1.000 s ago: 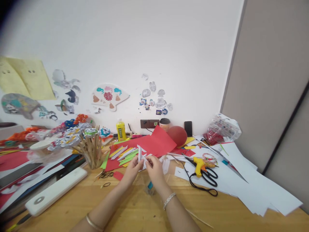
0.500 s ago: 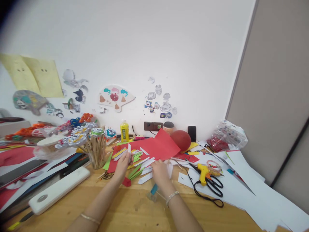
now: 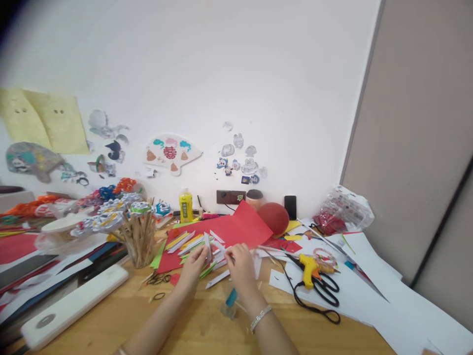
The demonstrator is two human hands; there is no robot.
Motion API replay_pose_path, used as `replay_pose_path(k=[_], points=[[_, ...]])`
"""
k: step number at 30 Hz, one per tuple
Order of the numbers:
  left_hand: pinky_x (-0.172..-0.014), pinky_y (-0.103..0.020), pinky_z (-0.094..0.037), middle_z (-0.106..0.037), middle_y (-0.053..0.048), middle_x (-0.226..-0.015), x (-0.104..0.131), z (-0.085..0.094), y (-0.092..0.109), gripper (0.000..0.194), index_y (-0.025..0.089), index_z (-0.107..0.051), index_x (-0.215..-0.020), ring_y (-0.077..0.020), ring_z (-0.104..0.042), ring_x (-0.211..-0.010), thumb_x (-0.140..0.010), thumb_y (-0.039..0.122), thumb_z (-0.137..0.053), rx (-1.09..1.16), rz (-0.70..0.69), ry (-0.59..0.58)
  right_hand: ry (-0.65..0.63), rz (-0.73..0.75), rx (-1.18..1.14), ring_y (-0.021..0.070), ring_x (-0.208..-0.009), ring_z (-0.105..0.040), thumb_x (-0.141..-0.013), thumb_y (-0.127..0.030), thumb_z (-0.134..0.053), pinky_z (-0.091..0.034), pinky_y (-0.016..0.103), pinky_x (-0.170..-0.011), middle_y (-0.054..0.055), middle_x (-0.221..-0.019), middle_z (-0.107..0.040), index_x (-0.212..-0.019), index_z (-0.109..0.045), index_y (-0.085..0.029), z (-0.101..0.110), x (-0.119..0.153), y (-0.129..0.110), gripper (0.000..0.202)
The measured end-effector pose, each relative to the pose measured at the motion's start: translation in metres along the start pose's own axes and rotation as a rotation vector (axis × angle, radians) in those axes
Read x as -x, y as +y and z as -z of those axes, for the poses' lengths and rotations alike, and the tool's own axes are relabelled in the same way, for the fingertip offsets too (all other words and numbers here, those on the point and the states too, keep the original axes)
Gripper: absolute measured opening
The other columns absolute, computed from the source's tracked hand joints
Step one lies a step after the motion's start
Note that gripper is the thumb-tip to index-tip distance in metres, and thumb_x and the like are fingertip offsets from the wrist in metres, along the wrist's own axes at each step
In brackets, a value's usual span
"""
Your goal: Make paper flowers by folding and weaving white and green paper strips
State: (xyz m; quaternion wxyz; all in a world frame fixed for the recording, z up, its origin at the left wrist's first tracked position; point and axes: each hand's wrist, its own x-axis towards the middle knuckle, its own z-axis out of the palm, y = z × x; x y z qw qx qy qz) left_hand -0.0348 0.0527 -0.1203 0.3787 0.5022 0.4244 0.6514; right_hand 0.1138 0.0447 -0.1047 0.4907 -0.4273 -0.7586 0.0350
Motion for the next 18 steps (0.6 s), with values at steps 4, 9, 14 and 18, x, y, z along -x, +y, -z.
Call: replay_pose_path(k=[4, 9, 14, 18], points=[[-0.064, -0.028, -0.046, -0.063, -0.004, -0.070, 0.016, -0.018, 0.002, 0.037, 0.013, -0.063, -0.080, -0.0162, -0.057, -0.066, -0.066, 0.047, -0.060, 0.142, 0.096, -0.096, 0.160, -0.209, -0.262, 0.0170, -0.067, -0.056, -0.075, -0.016, -0.054, -0.044, 0.028, -0.065, 0.003, -0.072, -0.061, -0.081, -0.060, -0.018, 0.002, 0.005, -0.013, 0.009], [-0.068, -0.031, -0.048, -0.067, -0.006, -0.079, 0.032, -0.032, 0.016, 0.032, 0.014, -0.064, -0.083, -0.0184, -0.061, -0.071, -0.064, 0.039, -0.066, 0.389, 0.258, -0.138, 0.196, -0.252, -0.410, 0.0173, -0.073, -0.058, -0.073, -0.016, -0.055, -0.046, 0.028, -0.068, 0.003, -0.078, -0.064, -0.092, -0.063, -0.019, 0.003, 0.006, -0.024, 0.021], [-0.065, -0.027, -0.049, -0.068, -0.006, -0.078, 0.035, -0.034, 0.028, 0.030, 0.015, -0.064, -0.083, -0.0169, -0.062, -0.071, -0.062, 0.036, -0.068, 0.431, 0.276, -0.104, 0.185, -0.125, -0.415, 0.0161, -0.074, -0.057, -0.074, -0.015, -0.054, -0.046, 0.026, -0.067, 0.004, -0.081, -0.062, -0.087, -0.066, -0.020, 0.006, 0.006, -0.028, 0.018], [-0.062, -0.025, -0.049, -0.067, -0.004, -0.072, 0.036, -0.034, 0.029, 0.029, 0.014, -0.064, -0.081, -0.0147, -0.061, -0.066, -0.061, 0.035, -0.070, 0.458, 0.293, -0.112, 0.189, -0.089, -0.402, 0.0160, -0.076, -0.056, -0.076, -0.014, -0.053, -0.045, 0.026, -0.068, 0.004, -0.081, -0.061, -0.088, -0.066, -0.020, 0.007, 0.006, -0.024, 0.019]])
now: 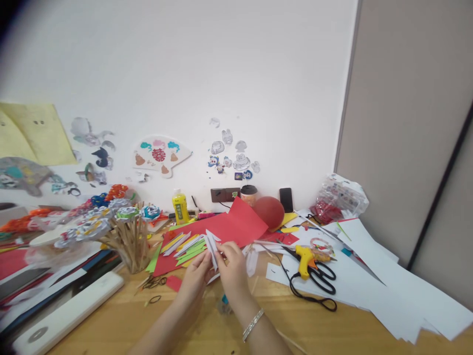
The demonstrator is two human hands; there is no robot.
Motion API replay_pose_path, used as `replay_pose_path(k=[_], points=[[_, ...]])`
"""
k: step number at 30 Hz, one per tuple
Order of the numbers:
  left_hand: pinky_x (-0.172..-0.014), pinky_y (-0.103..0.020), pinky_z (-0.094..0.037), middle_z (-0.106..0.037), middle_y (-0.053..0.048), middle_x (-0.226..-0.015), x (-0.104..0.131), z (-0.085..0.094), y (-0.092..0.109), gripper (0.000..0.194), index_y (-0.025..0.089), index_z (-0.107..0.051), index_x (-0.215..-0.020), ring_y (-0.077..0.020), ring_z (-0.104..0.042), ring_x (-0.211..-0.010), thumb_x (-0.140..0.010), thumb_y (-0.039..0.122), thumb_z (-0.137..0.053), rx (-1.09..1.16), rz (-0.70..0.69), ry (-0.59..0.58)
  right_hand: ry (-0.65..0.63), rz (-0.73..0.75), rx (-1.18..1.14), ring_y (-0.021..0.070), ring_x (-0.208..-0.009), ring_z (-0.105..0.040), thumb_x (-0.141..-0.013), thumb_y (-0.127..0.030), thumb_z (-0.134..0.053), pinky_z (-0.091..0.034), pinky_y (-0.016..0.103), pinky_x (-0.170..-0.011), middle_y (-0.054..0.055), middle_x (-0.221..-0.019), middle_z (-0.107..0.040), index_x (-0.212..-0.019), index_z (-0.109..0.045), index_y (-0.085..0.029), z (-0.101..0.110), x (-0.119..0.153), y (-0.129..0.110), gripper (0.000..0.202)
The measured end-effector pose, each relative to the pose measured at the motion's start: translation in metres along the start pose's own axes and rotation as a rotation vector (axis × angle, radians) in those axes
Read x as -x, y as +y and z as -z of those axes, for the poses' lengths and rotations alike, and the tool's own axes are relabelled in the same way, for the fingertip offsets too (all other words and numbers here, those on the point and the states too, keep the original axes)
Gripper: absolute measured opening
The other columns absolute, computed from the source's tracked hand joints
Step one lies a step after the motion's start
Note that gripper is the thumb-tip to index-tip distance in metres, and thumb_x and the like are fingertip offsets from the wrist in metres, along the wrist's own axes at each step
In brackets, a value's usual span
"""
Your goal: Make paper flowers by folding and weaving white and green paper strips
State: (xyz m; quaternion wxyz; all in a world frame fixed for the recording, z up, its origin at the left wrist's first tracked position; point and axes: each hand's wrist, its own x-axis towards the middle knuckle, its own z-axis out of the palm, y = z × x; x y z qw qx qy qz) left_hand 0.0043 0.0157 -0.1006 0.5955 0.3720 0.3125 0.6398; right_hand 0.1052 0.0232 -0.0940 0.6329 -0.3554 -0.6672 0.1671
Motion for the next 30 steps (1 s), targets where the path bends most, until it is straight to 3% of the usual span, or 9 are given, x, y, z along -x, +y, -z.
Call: replay_pose_path(k=[4, 9, 12, 15, 18, 22, 26, 28, 30], points=[[-0.063, -0.025, -0.048, -0.067, -0.003, -0.072, 0.001, 0.000, -0.002, 0.028, 0.014, -0.064, -0.080, -0.0140, -0.060, -0.066, -0.062, 0.035, -0.069, -0.006, 0.012, -0.019, -0.048, 0.004, 0.002, 0.0159, -0.076, -0.056, -0.077, -0.015, -0.053, -0.045, 0.026, -0.068, 0.004, -0.081, -0.061, -0.087, -0.066, -0.021, 0.000, 0.000, 0.003, 0.018], [-0.063, -0.025, -0.046, -0.063, -0.002, -0.072, -0.003, 0.005, -0.007, 0.030, 0.016, -0.062, -0.084, -0.0137, -0.058, -0.067, -0.065, 0.038, -0.066, -0.030, -0.011, -0.060, -0.045, 0.100, 0.172, 0.0186, -0.084, -0.052, -0.079, -0.015, -0.049, -0.042, 0.032, -0.076, 0.006, -0.087, -0.059, -0.090, -0.066, -0.022, -0.003, 0.003, 0.001, 0.021], [-0.063, -0.026, -0.045, -0.061, 0.000, -0.071, -0.009, 0.012, -0.011, 0.034, 0.017, -0.059, -0.088, -0.0136, -0.057, -0.064, -0.067, 0.044, -0.061, -0.155, -0.022, -0.056, -0.109, 0.110, 0.210, 0.0187, -0.084, -0.051, -0.079, -0.016, -0.049, -0.041, 0.032, -0.076, 0.006, -0.088, -0.058, -0.089, -0.066, -0.021, -0.003, 0.003, 0.005, 0.020], [-0.056, -0.024, -0.041, -0.055, 0.003, -0.059, -0.013, 0.017, -0.016, 0.035, 0.016, -0.058, -0.072, -0.0110, -0.050, -0.054, -0.066, 0.050, -0.059, -0.352, -0.065, -0.088, -0.113, 0.034, 0.200, 0.0186, -0.082, -0.052, -0.077, -0.020, -0.052, -0.041, 0.031, -0.075, 0.006, -0.084, -0.058, -0.086, -0.065, -0.019, 0.000, 0.000, 0.015, 0.016], [-0.053, -0.022, -0.037, -0.050, 0.003, -0.051, -0.011, 0.014, -0.021, 0.034, 0.014, -0.053, -0.056, -0.0100, -0.045, -0.051, -0.063, 0.046, -0.063, -0.411, -0.096, -0.141, -0.105, -0.054, 0.159, 0.0176, -0.072, -0.053, -0.075, -0.025, -0.054, -0.042, 0.029, -0.066, 0.004, -0.074, -0.057, -0.076, -0.064, -0.017, 0.005, -0.005, 0.023, 0.013], [-0.054, -0.023, -0.038, -0.054, 0.001, -0.057, -0.007, 0.008, -0.024, 0.032, 0.015, -0.056, -0.069, -0.0121, -0.047, -0.053, -0.075, 0.045, -0.050, -0.519, -0.149, -0.203, -0.204, -0.112, 0.030, 0.0163, -0.065, -0.054, -0.074, -0.028, -0.055, -0.042, 0.026, -0.061, 0.002, -0.063, -0.057, -0.060, -0.061, -0.017, 0.007, -0.009, 0.025, 0.019], [-0.065, -0.023, -0.042, -0.064, -0.005, -0.084, -0.017, 0.024, -0.005, 0.029, 0.018, -0.057, -0.090, -0.0158, -0.057, -0.074, -0.084, 0.034, -0.034, -1.134, -0.320, -0.084, -0.182, -0.179, -0.002, 0.0192, -0.074, -0.057, -0.073, -0.029, -0.055, -0.044, 0.030, -0.068, 0.006, -0.078, -0.063, -0.080, -0.066, -0.017, 0.003, -0.008, 0.030, 0.018], [-0.070, -0.025, -0.040, -0.064, -0.008, -0.089, -0.027, 0.043, 0.012, 0.026, 0.018, -0.057, -0.088, -0.0174, -0.057, -0.081, -0.084, 0.030, -0.034, -1.239, -0.311, 0.008, -0.163, -0.234, -0.022, 0.0205, -0.080, -0.058, -0.074, -0.030, -0.054, -0.045, 0.033, -0.073, 0.009, -0.087, -0.064, -0.089, -0.065, -0.016, 0.001, -0.006, 0.036, 0.023], [-0.069, -0.028, -0.039, -0.063, -0.011, -0.081, -0.035, 0.065, 0.028, 0.021, 0.015, -0.057, -0.078, -0.0210, -0.057, -0.077, -0.080, 0.028, -0.041, -1.350, -0.259, 0.102, -0.172, -0.266, -0.038, 0.0212, -0.083, -0.059, -0.075, -0.030, -0.052, -0.045, 0.034, -0.075, 0.009, -0.089, -0.065, -0.088, -0.065, -0.016, 0.001, -0.004, 0.041, 0.023]])
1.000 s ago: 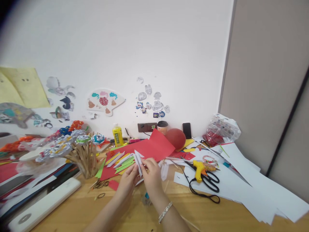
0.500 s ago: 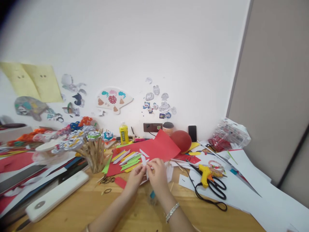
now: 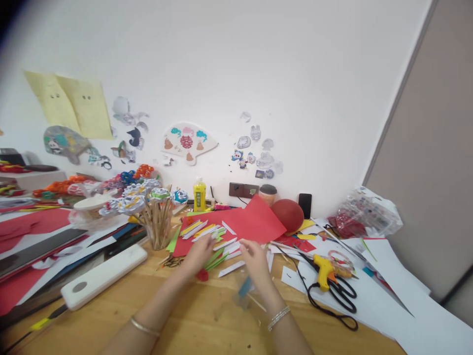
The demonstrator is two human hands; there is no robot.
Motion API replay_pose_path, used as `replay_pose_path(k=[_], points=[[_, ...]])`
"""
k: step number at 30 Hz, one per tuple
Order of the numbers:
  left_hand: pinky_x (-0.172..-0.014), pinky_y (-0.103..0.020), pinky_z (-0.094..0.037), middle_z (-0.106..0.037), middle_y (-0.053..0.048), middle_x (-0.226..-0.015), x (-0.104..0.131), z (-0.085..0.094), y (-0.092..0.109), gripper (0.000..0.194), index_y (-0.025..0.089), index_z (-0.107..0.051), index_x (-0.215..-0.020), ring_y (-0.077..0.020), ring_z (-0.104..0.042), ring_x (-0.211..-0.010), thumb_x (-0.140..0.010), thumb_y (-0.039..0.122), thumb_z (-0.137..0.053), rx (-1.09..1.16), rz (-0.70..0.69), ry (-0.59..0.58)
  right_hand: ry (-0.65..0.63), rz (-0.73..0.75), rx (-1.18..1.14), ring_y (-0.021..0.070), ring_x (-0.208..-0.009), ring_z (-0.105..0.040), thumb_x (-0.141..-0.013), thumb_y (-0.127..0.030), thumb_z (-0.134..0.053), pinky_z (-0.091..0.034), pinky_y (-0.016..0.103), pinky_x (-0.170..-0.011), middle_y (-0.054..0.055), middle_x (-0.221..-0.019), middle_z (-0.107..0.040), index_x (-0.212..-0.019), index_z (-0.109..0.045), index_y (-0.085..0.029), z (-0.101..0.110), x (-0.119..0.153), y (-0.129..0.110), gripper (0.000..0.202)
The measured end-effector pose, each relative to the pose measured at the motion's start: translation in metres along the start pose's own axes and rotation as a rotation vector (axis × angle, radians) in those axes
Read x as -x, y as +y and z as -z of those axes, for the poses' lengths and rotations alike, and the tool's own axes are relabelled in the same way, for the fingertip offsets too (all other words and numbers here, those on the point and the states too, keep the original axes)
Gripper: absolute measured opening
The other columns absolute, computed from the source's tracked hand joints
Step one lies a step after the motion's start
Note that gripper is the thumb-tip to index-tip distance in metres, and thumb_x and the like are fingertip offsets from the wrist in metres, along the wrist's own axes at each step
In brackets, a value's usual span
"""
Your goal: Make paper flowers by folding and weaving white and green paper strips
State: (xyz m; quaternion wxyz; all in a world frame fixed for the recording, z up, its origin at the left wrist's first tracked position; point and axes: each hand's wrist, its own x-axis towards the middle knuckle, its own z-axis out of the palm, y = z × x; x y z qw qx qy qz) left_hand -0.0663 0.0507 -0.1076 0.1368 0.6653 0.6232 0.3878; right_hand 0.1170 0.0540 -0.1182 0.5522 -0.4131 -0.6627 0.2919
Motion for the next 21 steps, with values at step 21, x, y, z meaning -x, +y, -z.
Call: replay_pose_path(k=[21], points=[[-0.071, -0.030, -0.037, -0.062, -0.011, -0.084, 0.005, 0.002, 0.007, 0.013, 0.018, -0.056, -0.081, -0.0232, -0.055, -0.082, -0.076, 0.020, -0.044, -0.413, -0.283, -0.123, 0.084, -0.017, 0.062, 0.0179, -0.069, -0.060, -0.071, -0.023, -0.055, -0.049, 0.030, -0.065, 0.006, -0.088, -0.065, -0.100, -0.060, -0.019, -0.011, 0.009, -0.001, 0.030]])
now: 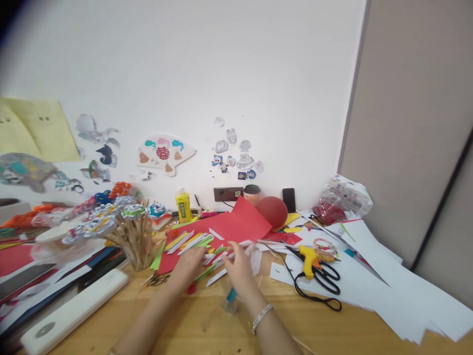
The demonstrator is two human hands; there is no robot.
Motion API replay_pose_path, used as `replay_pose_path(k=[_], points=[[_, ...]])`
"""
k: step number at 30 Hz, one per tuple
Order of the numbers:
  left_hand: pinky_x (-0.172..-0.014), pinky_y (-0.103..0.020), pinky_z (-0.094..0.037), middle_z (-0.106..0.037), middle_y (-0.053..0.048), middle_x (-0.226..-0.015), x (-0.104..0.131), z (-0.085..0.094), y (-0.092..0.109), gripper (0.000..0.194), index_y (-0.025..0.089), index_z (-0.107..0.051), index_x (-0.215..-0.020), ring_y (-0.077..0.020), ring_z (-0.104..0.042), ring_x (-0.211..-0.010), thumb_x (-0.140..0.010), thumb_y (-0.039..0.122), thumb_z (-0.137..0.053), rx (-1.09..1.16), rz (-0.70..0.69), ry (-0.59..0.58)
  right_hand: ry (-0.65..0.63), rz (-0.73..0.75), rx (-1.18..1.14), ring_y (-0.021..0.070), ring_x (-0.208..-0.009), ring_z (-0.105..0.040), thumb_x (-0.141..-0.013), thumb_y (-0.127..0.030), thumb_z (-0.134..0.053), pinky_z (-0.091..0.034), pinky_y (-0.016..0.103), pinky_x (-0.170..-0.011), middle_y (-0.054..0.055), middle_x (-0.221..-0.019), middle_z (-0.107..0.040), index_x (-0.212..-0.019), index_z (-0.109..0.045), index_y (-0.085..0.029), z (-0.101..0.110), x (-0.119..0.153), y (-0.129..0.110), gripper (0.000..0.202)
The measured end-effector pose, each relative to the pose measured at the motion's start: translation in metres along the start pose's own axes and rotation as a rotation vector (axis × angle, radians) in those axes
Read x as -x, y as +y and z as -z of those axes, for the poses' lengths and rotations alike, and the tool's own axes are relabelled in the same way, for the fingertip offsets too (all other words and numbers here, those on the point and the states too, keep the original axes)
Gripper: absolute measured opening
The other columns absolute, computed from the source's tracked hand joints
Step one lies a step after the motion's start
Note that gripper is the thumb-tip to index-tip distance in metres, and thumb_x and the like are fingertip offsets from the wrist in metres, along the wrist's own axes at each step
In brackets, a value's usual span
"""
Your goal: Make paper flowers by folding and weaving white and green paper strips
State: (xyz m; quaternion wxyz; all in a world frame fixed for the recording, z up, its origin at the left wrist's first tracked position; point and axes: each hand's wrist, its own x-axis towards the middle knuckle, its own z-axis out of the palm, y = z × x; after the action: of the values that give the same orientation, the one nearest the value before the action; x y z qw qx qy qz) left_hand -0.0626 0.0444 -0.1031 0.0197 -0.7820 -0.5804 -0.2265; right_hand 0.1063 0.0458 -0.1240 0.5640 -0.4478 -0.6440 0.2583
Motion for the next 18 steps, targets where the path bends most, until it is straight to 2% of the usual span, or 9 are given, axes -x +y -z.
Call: replay_pose_path(k=[2, 4, 6, 9, 11, 13, 16, 18], points=[[-0.071, -0.031, -0.037, -0.061, -0.010, -0.080, 0.002, 0.003, 0.004, 0.014, 0.019, -0.056, -0.079, -0.0233, -0.054, -0.079, -0.077, 0.020, -0.043, 0.039, -0.144, 0.070, 0.029, -0.013, -0.008, 0.0179, -0.070, -0.061, -0.070, -0.023, -0.058, -0.049, 0.030, -0.064, 0.007, -0.092, -0.064, -0.106, -0.057, -0.020, 0.000, -0.001, 0.003, 0.036], [-0.071, -0.033, -0.037, -0.061, -0.010, -0.078, 0.004, 0.007, 0.006, 0.016, 0.020, -0.056, -0.076, -0.0232, -0.053, -0.078, -0.079, 0.021, -0.040, 0.076, -0.239, 0.114, 0.014, -0.005, -0.014, 0.0179, -0.072, -0.061, -0.071, -0.022, -0.057, -0.049, 0.029, -0.064, 0.006, -0.091, -0.065, -0.104, -0.058, -0.020, 0.002, -0.003, 0.005, 0.033], [-0.072, -0.034, -0.037, -0.061, -0.010, -0.080, 0.006, 0.010, 0.008, 0.017, 0.020, -0.057, -0.076, -0.0232, -0.053, -0.078, -0.080, 0.023, -0.040, 0.102, -0.285, 0.127, -0.034, 0.039, 0.001, 0.0176, -0.073, -0.061, -0.073, -0.019, -0.054, -0.047, 0.028, -0.065, 0.005, -0.085, -0.065, -0.096, -0.062, -0.020, 0.004, -0.005, 0.005, 0.024], [-0.073, -0.034, -0.037, -0.062, -0.010, -0.081, 0.007, 0.012, 0.009, 0.018, 0.021, -0.058, -0.076, -0.0229, -0.053, -0.080, -0.081, 0.025, -0.041, 0.139, -0.293, 0.123, -0.109, 0.182, 0.141, 0.0175, -0.073, -0.058, -0.074, -0.014, -0.052, -0.044, 0.028, -0.068, 0.003, -0.074, -0.064, -0.075, -0.065, -0.019, 0.008, -0.006, -0.001, 0.014], [-0.073, -0.034, -0.037, -0.061, -0.009, -0.080, 0.006, 0.011, 0.011, 0.017, 0.020, -0.058, -0.075, -0.0228, -0.053, -0.079, -0.079, 0.026, -0.043, 0.228, -0.235, 0.143, -0.132, 0.256, 0.259, 0.0176, -0.072, -0.056, -0.074, -0.010, -0.052, -0.042, 0.028, -0.067, 0.003, -0.070, -0.062, -0.067, -0.062, -0.019, 0.010, -0.006, -0.006, 0.016], [-0.071, -0.033, -0.038, -0.060, -0.007, -0.077, 0.004, 0.010, 0.013, 0.014, 0.020, -0.057, -0.074, -0.0223, -0.052, -0.077, -0.077, 0.029, -0.047, 0.411, -0.088, 0.230, -0.107, 0.264, 0.321, 0.0178, -0.070, -0.055, -0.075, -0.010, -0.051, -0.042, 0.028, -0.065, 0.003, -0.069, -0.061, -0.066, -0.061, -0.019, 0.012, -0.006, -0.010, 0.016], [-0.062, -0.028, -0.038, -0.058, -0.003, -0.075, -0.001, 0.006, 0.019, 0.022, 0.020, -0.055, -0.080, -0.0174, -0.050, -0.067, -0.073, 0.041, -0.052, 0.885, 0.180, 0.395, 0.023, 0.200, 0.272, 0.0173, -0.067, -0.054, -0.076, -0.014, -0.050, -0.042, 0.027, -0.062, 0.003, -0.070, -0.060, -0.069, -0.060, -0.019, 0.014, -0.006, -0.015, 0.013], [-0.053, -0.025, -0.036, -0.055, -0.001, -0.072, -0.004, 0.003, 0.025, 0.034, 0.019, -0.054, -0.087, -0.0126, -0.045, -0.056, -0.072, 0.049, -0.052, 1.269, 0.269, 0.393, 0.088, 0.174, 0.163, 0.0163, -0.065, -0.055, -0.077, -0.016, -0.049, -0.042, 0.026, -0.061, 0.003, -0.070, -0.060, -0.072, -0.060, -0.018, 0.013, -0.004, -0.020, 0.012]])
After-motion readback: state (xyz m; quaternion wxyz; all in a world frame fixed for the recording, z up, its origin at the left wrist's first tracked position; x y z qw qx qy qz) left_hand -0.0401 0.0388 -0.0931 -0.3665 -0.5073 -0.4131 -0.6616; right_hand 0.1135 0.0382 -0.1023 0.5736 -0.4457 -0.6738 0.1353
